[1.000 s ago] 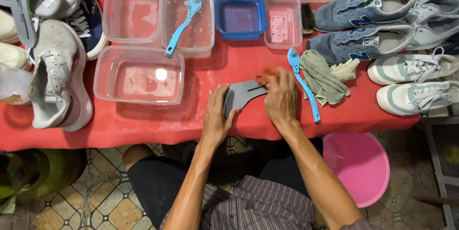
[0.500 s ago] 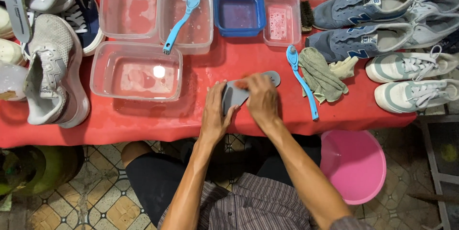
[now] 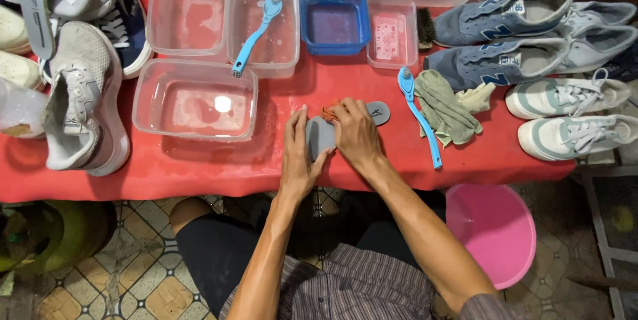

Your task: Cleaning a shoe insole by wiping it with a cloth and liquid solution.

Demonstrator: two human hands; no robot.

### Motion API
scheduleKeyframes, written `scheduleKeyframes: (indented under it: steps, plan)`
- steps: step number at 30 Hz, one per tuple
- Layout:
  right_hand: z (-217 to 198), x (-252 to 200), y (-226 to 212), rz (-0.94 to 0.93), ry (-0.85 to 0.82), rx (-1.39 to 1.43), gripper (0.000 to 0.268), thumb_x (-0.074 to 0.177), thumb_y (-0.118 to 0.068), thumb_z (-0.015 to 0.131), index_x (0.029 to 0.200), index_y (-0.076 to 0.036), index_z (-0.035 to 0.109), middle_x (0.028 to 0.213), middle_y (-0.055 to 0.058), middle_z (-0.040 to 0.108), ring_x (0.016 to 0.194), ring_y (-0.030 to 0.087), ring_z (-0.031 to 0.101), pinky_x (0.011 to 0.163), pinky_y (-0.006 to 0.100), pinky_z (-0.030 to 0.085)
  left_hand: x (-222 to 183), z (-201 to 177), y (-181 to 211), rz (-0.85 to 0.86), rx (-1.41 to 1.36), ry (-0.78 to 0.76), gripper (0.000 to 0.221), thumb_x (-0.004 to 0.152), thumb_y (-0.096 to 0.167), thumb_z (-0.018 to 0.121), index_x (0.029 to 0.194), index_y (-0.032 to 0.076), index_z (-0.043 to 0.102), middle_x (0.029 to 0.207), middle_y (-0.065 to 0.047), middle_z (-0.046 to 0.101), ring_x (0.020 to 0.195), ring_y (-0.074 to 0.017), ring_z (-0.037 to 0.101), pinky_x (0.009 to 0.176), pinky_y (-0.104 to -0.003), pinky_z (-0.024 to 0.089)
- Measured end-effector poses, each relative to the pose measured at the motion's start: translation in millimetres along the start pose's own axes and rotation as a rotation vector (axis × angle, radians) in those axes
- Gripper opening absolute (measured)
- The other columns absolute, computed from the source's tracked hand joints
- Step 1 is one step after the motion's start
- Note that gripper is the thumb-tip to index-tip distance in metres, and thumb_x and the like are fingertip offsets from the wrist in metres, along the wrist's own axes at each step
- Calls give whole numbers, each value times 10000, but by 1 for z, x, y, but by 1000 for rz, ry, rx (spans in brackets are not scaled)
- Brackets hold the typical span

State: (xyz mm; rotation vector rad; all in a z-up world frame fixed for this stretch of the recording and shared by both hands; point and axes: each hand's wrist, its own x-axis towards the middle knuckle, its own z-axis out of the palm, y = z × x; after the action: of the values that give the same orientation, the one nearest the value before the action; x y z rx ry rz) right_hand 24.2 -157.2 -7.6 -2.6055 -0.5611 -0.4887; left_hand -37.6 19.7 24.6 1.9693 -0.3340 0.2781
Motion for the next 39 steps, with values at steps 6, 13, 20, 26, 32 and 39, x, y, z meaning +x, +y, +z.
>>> scheduleKeyframes:
  steps: [6, 13, 20, 26, 32, 39]
  plan:
    - [5, 6, -4, -111, -103, 73, 28, 928, -118, 661, 938, -122, 686, 875, 45, 561, 861, 284, 616, 768, 398, 542, 1, -11, 8, -49, -113, -74, 1148, 704, 12, 862, 1623, 50, 174, 1522, -265, 303, 1421, -533, 340, 1110, -719, 344]
    - [-3, 10, -22, -111, -182, 183, 68, 923, -103, 625, 942, -123, 687, 870, 59, 566, 836, 300, 626, 766, 407, 539, -4, -2, -16, 9, -57, -70, 1205, 663, 12, 818, 1636, 30, 106, 1539, -279, 277, 1471, -544, 269, 1145, -652, 346]
    - [1, 8, -24, -83, -155, 115, 96, 909, -113, 618, 993, -106, 663, 902, 78, 558, 848, 323, 616, 769, 420, 537, -8, -4, -16, -4, -60, -64, 1202, 626, 50, 733, 1637, 22, 84, 1545, -270, 304, 1488, -516, 269, 1147, -635, 343]
    - [-28, -5, -36, -87, -150, 107, 183, 905, -41, 568, 1032, -116, 677, 976, 91, 610, 937, 357, 632, 816, 434, 558, -3, -5, -10, 17, -85, -42, 1030, 728, 28, 605, 1632, 8, 112, 1555, -268, 331, 1483, -498, 295, 1194, -599, 286]
    - [-40, -16, -1, 93, -53, 13, 179, 909, -43, 582, 1016, -144, 684, 955, 68, 593, 921, 334, 629, 810, 432, 542, -6, -5, -8, -21, -78, -72, 1043, 713, 32, 604, 1634, 16, 113, 1564, -257, 332, 1489, -492, 291, 1180, -639, 268]
    - [-35, -19, 5, 175, 40, -114, 133, 907, -39, 580, 994, -118, 641, 928, 78, 547, 921, 334, 613, 801, 424, 532, -6, -3, -10, 10, 1, -84, 1080, 701, 80, 722, 1631, 20, 176, 1539, -243, 410, 1478, -505, 302, 1197, -605, 253]
